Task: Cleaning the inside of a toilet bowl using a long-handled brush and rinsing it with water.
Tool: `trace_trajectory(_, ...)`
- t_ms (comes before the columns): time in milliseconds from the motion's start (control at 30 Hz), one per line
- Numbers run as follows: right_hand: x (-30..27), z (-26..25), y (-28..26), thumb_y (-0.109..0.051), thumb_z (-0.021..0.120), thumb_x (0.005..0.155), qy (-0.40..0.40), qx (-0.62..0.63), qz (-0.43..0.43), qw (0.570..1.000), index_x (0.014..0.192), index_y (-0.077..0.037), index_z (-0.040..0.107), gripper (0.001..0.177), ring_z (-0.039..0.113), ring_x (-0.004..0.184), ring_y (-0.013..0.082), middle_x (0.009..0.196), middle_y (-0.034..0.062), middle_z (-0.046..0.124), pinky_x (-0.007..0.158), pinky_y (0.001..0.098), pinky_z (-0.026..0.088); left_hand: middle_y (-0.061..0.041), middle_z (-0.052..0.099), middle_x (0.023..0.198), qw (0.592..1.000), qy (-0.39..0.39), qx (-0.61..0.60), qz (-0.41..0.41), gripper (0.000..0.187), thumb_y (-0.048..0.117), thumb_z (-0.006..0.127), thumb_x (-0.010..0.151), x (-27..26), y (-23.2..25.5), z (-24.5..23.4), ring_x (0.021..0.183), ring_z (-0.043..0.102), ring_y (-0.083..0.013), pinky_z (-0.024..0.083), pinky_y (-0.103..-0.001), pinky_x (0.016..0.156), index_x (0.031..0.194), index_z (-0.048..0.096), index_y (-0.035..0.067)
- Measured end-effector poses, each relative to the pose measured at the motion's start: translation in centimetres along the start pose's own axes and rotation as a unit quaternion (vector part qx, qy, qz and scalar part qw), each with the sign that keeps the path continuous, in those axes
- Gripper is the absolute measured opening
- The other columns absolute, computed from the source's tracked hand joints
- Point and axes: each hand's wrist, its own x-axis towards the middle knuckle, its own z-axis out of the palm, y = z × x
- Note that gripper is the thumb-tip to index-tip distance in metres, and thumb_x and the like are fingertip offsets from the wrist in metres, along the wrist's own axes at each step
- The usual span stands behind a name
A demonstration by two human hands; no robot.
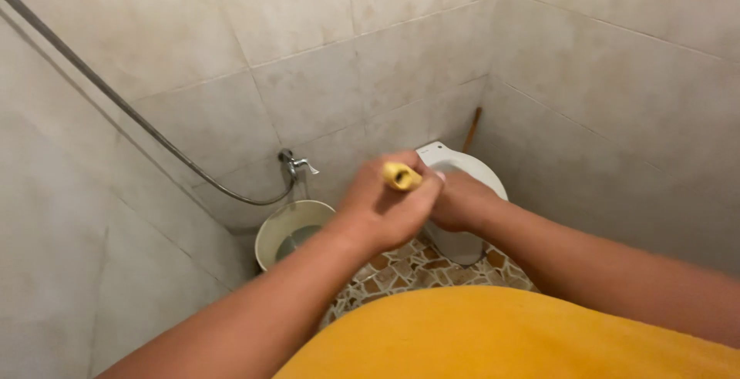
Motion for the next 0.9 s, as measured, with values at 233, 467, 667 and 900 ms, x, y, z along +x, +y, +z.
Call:
trace_trajectory(233, -1.1, -0.5, -0.4, -0.036, 0.053, 0.093, -0.002, 0.050, -0.011, 0.999, 0.141, -0.026, 0.052, 0.049, 0.068, 0.111, 0.0354, 0.121, 0.0152, 0.071, 0.094, 0.0457, 0.053, -0.016, 0.076, 0.076, 1.000, -0.011, 0.021, -0.016, 0.034, 0.039, 0.068, 0.085, -1.1, 1.7, -0.7, 0.069, 0.076, -0.0256, 0.057, -0.037, 0.066, 0.087, 0.072, 0.005)
trace_trajectory(467, 5.3, 5.5, 5.5, -0.040, 0.068, 0.086, -0.110, -0.055, -0.008, 0.992, 0.119, -0.018, 0.070, 0.039, 0.069, 0.112, 0.0307, 0.124, 0.0089, 0.073, 0.097, 0.0429, 0.054, -0.021, 0.075, 0.084, 0.998, -0.041, 0.043, 0.028, 0.038, 0.041, 0.072, 0.087, 0.4, -4.9, 3.1, 0.078, 0.075, -0.0338, 0.059, -0.040, 0.072, 0.095, 0.072, 0.005)
trace_trajectory(667, 4.2, 3.4, 4.4, -0.041, 0.067, 0.089, -0.131, -0.003, 0.033, 0.991, 0.116, -0.018, 0.072, 0.036, 0.072, 0.108, 0.0311, 0.121, 0.0095, 0.075, 0.095, 0.0435, 0.055, -0.019, 0.076, 0.089, 0.995, -0.057, 0.072, -0.047, 0.044, 0.049, 0.073, 0.086, 1.1, -2.7, 2.5, 0.085, 0.077, -0.0324, 0.059, -0.039, 0.077, 0.101, 0.071, 0.007)
trace_trajectory(900, 9.7, 5.5, 8.5, -0.036, 0.068, 0.087, -0.147, -0.037, -0.047, 0.987, 0.114, -0.016, 0.072, 0.033, 0.072, 0.106, 0.0312, 0.116, 0.0108, 0.076, 0.093, 0.0421, 0.056, -0.018, 0.076, 0.090, 0.996, -0.030, 0.026, -0.080, 0.048, 0.051, 0.071, 0.084, 3.7, -5.1, 4.0, 0.083, 0.077, -0.0308, 0.059, -0.039, 0.075, 0.103, 0.069, 0.007)
